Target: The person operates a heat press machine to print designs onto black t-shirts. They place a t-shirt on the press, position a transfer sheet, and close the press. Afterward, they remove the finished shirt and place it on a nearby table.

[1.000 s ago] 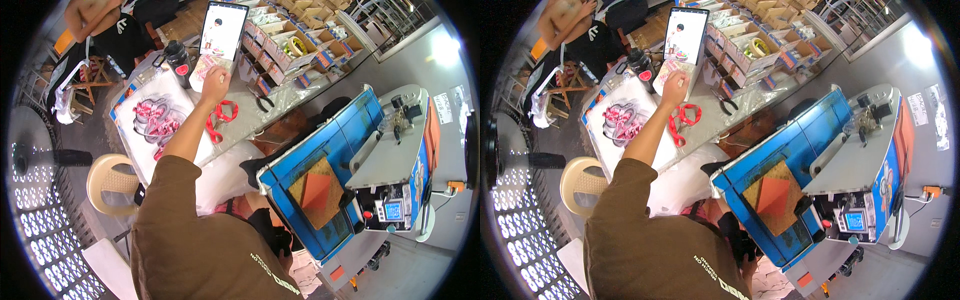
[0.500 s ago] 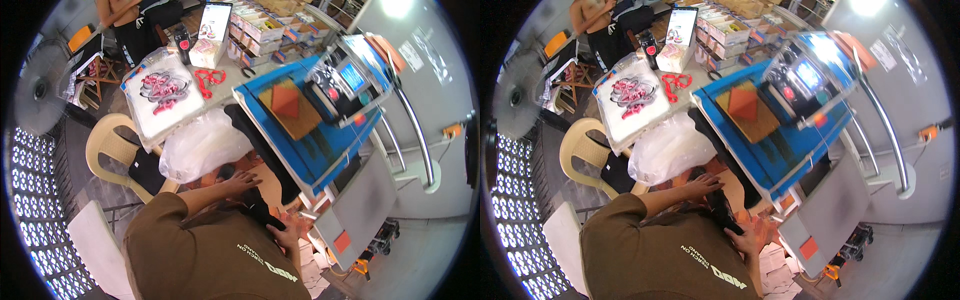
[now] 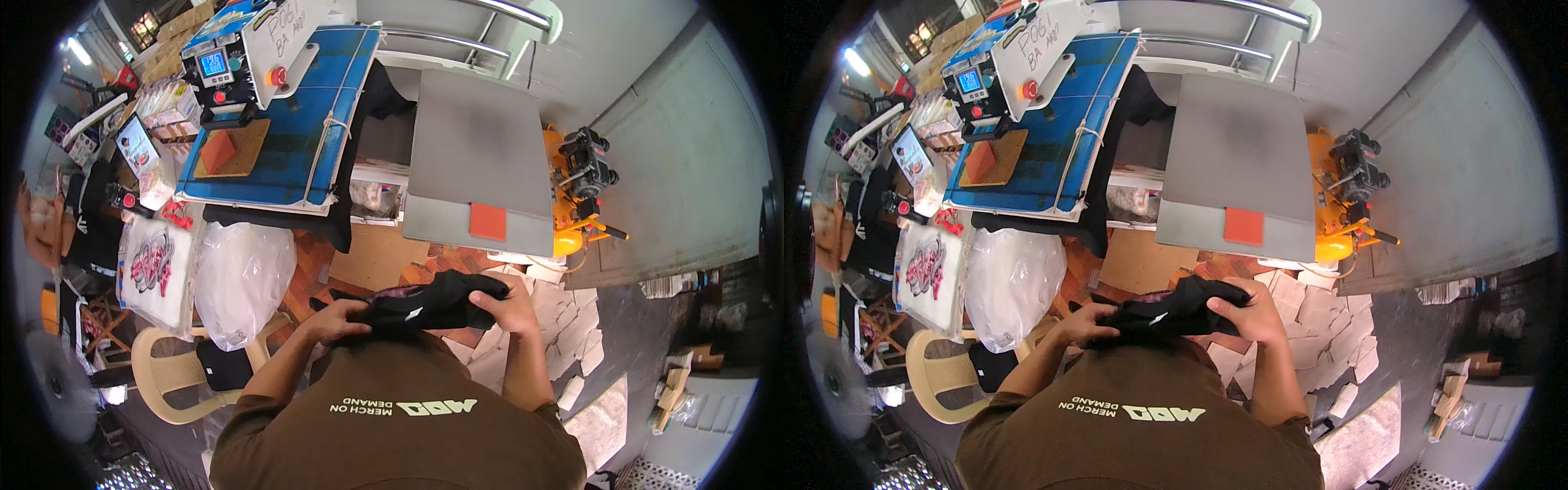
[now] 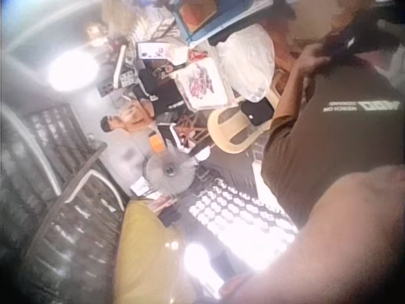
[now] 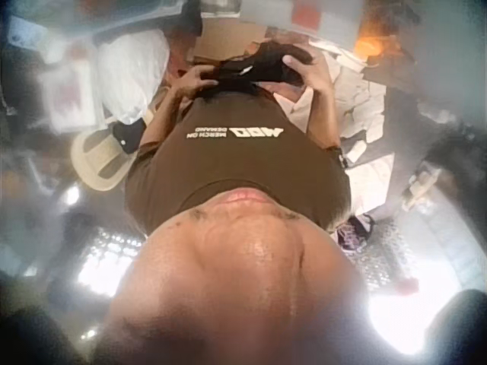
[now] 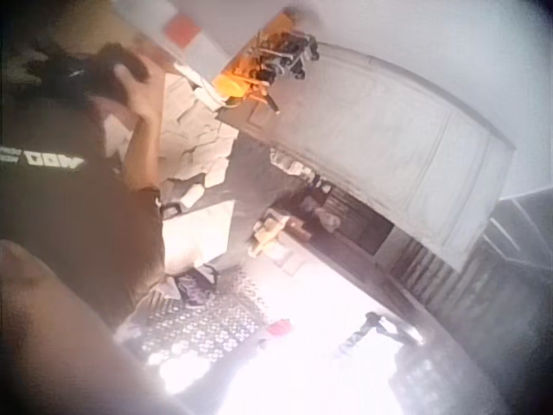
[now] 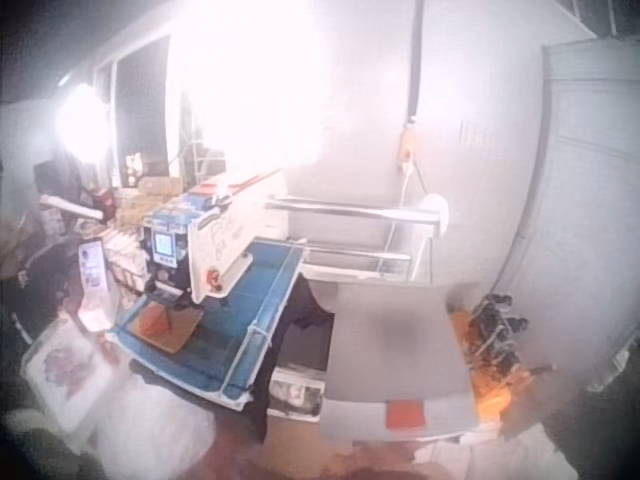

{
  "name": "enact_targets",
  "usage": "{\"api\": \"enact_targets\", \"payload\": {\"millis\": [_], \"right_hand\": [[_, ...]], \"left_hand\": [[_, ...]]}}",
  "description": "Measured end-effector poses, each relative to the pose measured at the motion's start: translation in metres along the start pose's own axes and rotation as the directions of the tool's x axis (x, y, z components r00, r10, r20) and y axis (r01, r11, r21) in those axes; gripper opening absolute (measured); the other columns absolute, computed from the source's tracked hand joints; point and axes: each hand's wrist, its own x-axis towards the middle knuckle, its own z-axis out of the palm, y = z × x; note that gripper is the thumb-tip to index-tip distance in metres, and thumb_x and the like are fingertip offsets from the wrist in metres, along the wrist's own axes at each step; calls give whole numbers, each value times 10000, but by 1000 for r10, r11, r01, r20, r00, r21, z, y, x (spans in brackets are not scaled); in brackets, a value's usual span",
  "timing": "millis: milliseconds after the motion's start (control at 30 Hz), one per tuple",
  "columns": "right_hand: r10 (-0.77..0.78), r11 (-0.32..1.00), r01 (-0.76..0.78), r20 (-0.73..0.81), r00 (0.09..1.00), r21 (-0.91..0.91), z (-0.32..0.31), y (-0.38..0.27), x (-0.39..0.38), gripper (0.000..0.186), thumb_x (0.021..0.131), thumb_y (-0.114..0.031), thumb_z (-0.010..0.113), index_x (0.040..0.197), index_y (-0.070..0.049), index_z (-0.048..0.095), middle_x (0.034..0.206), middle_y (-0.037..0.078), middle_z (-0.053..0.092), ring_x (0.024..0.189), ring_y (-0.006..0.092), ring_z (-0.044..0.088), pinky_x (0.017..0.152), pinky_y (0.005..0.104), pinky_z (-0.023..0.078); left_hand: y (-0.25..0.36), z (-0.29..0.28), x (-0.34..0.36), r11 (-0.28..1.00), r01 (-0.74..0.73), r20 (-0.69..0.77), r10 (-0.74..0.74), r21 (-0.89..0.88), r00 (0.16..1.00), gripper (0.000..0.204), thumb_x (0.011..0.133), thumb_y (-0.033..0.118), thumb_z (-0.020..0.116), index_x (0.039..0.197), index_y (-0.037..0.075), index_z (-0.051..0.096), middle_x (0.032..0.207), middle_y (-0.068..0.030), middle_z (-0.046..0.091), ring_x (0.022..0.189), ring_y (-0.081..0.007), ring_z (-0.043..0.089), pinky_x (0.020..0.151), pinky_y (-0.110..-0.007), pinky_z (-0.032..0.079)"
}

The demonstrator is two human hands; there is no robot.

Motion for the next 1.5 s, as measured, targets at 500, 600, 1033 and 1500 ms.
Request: {"api": "enact_targets", "payload": {"millis": [500,600,1033,1500], "right_hand": [[-490,636,-306,-678,549,-708,-76,9,-63,263,770,71,537,949,2,718,886,172,700,883,305,689,817,356,518],[-465,708,-389,-804,371,-589,-84,14,-67,283,769,78,539,974,-8,713,934,173,706,914,308,687,843,362,515],[-702,480,-499,-657,273,-721,-270,-174,25,408,981,-369,566,1161,-19,673,1075,181,699,980,267,669,890,373,496],[19,863,-416,-803,596,-288,-460,-58,432,276,910,-233,623,1127,-78,691,931,159,726,813,300,721,667,420,572]], "left_hand": [[150,-38,-19,184,-229,85,571,956,816,232,610,6,716,824,73,658,783,-88,578,715,-282,597,637,-392,471],[170,-47,-12,254,-199,-76,774,947,629,286,617,-46,662,888,44,673,797,-87,567,717,-300,570,643,-388,461],[356,-54,100,273,2,-272,957,962,100,84,815,41,699,892,9,700,827,-136,707,766,-277,710,720,-322,546],[357,-195,506,533,583,-780,527,613,339,232,915,327,629,1058,187,746,1012,-156,721,998,-375,671,868,-458,530]]}}
